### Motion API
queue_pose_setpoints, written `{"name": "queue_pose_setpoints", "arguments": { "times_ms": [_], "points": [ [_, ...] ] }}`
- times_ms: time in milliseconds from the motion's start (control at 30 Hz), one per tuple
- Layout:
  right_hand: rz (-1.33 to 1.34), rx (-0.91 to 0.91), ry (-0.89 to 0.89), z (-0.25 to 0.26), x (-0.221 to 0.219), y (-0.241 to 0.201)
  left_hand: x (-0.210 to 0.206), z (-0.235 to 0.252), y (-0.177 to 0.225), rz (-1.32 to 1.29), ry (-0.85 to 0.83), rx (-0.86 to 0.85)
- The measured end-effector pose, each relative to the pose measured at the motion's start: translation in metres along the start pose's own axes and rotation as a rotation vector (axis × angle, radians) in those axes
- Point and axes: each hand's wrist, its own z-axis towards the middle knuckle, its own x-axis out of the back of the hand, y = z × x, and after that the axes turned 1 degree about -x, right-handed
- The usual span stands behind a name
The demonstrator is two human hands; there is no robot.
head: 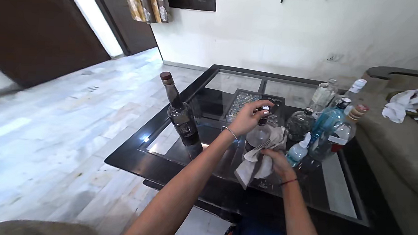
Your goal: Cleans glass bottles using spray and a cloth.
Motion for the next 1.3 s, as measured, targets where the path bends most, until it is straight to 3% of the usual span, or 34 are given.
{"name": "queue_pose_setpoints", "arguments": {
  "times_ms": [133, 233, 300, 367, 467, 667, 833, 1000, 1100, 1200, 1300],
  "points": [
    [-0.244, 0.112, 0.298, -0.027, -0.059, 0.006, -0.027, -0.003, 0.007, -0.071, 0.111, 0.134],
    [-0.519, 0.281, 0.475, -0.04, -0.1, 0.024, -0.052, 0.002, 0.012, -0.058, 0.39, 0.168],
    [-0.528, 0.275, 0.493, -0.043, -0.112, 0.036, -0.064, 0.007, 0.014, -0.04, 0.554, 0.194],
    [-0.524, 0.283, 0.515, -0.04, -0.111, 0.037, -0.067, 0.012, 0.015, -0.033, 0.602, 0.238],
    [-0.419, 0.432, 0.588, -0.026, -0.101, 0.035, -0.061, 0.014, 0.008, -0.075, 0.548, 0.208],
    [-0.123, 0.352, 0.349, -0.011, -0.065, 0.026, -0.044, 0.016, -0.001, -0.229, 0.382, 0.152],
    [-0.214, 0.168, 0.074, -0.005, -0.028, 0.003, -0.03, 0.016, -0.012, -0.347, 0.196, 0.086],
    [-0.197, 0.158, -0.138, 0.013, 0.002, -0.005, -0.016, 0.028, -0.026, -0.485, -0.115, 0.01],
    [-0.211, 0.137, -0.177, 0.018, 0.008, -0.009, -0.011, 0.036, -0.031, -0.522, -0.227, -0.002],
    [-0.209, 0.141, -0.125, 0.012, -0.001, -0.01, -0.015, 0.031, -0.027, -0.482, -0.108, 0.025],
    [-0.287, 0.114, -0.019, 0.0, -0.02, -0.01, -0.038, 0.004, -0.007, -0.273, 0.306, 0.154]
  ]
}}
